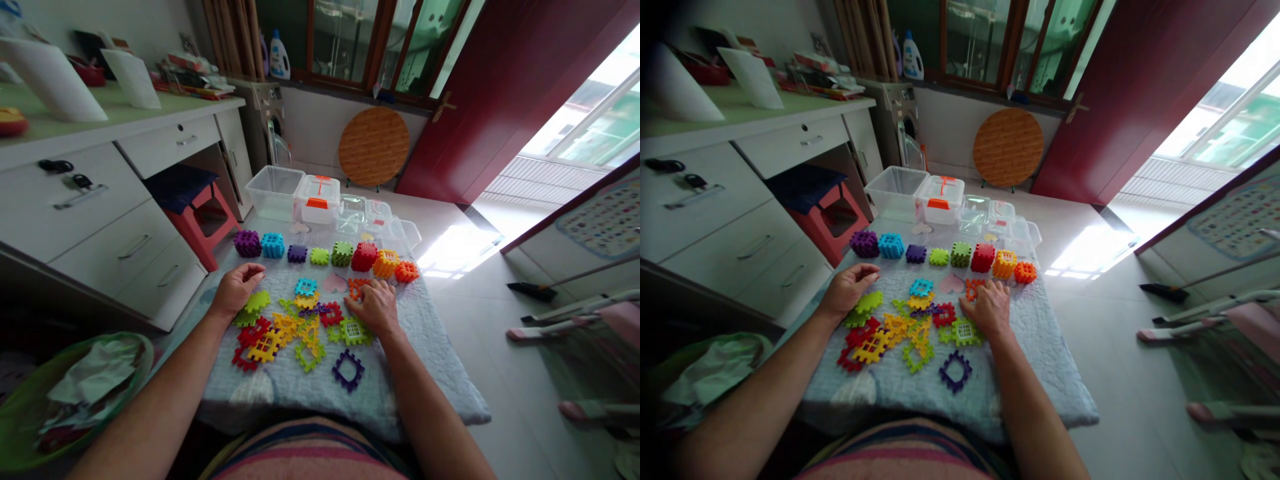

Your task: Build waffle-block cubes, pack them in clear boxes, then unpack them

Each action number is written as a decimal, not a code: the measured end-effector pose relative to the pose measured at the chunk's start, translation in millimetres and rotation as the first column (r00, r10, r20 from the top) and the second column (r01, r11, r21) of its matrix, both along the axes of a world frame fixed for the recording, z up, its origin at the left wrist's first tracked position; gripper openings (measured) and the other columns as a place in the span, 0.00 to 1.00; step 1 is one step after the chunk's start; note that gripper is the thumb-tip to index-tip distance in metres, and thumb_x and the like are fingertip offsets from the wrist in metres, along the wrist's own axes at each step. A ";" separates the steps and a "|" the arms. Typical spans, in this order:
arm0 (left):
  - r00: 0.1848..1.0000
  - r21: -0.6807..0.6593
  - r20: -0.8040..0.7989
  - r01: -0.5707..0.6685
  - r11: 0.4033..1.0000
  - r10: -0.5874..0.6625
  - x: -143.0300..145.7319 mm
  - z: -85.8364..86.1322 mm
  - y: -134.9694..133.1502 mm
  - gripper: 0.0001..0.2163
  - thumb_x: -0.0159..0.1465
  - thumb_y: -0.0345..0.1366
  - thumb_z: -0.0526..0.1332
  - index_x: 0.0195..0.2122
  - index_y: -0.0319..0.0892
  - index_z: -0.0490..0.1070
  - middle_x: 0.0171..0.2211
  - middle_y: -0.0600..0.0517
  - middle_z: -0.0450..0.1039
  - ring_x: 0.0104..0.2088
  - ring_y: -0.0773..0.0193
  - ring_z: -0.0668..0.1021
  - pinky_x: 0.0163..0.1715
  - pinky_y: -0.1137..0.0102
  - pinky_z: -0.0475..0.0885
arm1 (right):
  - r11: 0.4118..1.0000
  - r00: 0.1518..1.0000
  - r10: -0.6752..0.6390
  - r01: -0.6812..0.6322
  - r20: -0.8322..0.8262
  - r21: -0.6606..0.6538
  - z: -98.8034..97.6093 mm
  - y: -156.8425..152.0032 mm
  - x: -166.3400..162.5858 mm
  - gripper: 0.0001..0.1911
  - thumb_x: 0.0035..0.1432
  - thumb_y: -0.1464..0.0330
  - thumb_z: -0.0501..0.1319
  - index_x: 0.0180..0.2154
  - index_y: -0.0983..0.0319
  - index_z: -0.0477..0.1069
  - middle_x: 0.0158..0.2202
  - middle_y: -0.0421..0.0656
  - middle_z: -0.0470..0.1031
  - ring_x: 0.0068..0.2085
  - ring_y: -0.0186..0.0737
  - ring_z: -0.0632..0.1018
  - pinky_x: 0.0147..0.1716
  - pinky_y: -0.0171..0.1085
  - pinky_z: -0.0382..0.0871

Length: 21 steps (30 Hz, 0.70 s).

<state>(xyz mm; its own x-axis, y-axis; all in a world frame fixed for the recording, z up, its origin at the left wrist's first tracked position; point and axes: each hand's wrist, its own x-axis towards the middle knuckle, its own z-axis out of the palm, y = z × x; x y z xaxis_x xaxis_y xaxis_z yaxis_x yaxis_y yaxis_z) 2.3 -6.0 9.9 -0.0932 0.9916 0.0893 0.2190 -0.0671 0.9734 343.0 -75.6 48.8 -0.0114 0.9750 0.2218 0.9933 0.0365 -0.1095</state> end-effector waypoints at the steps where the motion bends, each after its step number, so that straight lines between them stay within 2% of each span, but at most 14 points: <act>1: 1.000 0.000 -0.005 -0.001 1.000 0.001 0.1 -0.2 0.3 0.16 0.51 0.45 0.67 0.37 0.40 0.76 0.31 0.51 0.77 0.32 0.62 0.76 0.33 0.71 0.70 | 1.000 1.000 -0.008 0.008 0.003 -0.008 0.3 -0.7 -1.8 0.19 0.55 0.51 0.62 0.25 0.60 0.72 0.33 0.46 0.74 0.39 0.45 0.69 0.40 0.42 0.55; 7: 1.000 0.012 -0.021 0.009 1.000 -0.009 -1.8 -4.8 2.9 0.15 0.52 0.44 0.67 0.38 0.41 0.75 0.31 0.51 0.77 0.32 0.62 0.76 0.34 0.71 0.69 | 0.999 0.998 -0.035 0.035 -0.047 -0.002 -4.4 -0.2 -3.8 0.09 0.54 0.64 0.62 0.24 0.60 0.71 0.31 0.44 0.74 0.36 0.42 0.69 0.39 0.41 0.54; 10: 1.000 0.011 -0.018 0.010 1.000 -0.009 -2.0 -4.9 2.6 0.15 0.53 0.44 0.67 0.37 0.41 0.75 0.31 0.52 0.77 0.32 0.62 0.76 0.34 0.71 0.69 | 0.998 0.993 0.008 -0.001 -0.116 0.055 -9.7 3.4 7.7 0.08 0.53 0.66 0.63 0.24 0.60 0.70 0.30 0.43 0.73 0.37 0.42 0.69 0.39 0.40 0.55; 16: 1.000 0.001 -0.016 0.008 1.000 -0.008 -0.1 -2.1 1.0 0.15 0.52 0.44 0.67 0.37 0.41 0.75 0.31 0.52 0.76 0.32 0.62 0.76 0.35 0.71 0.69 | 0.968 0.956 0.096 -0.024 -0.279 0.251 -11.9 12.0 42.2 0.07 0.52 0.66 0.62 0.24 0.60 0.68 0.28 0.41 0.69 0.35 0.41 0.69 0.41 0.39 0.61; 21: 1.000 0.007 -0.024 0.010 1.000 -0.010 -2.1 -4.6 2.2 0.16 0.53 0.45 0.67 0.38 0.40 0.75 0.31 0.51 0.77 0.32 0.62 0.76 0.34 0.71 0.69 | 0.956 0.887 0.109 0.029 -0.448 0.290 -3.8 13.1 48.8 0.08 0.52 0.65 0.61 0.24 0.59 0.67 0.26 0.40 0.67 0.31 0.39 0.69 0.37 0.38 0.64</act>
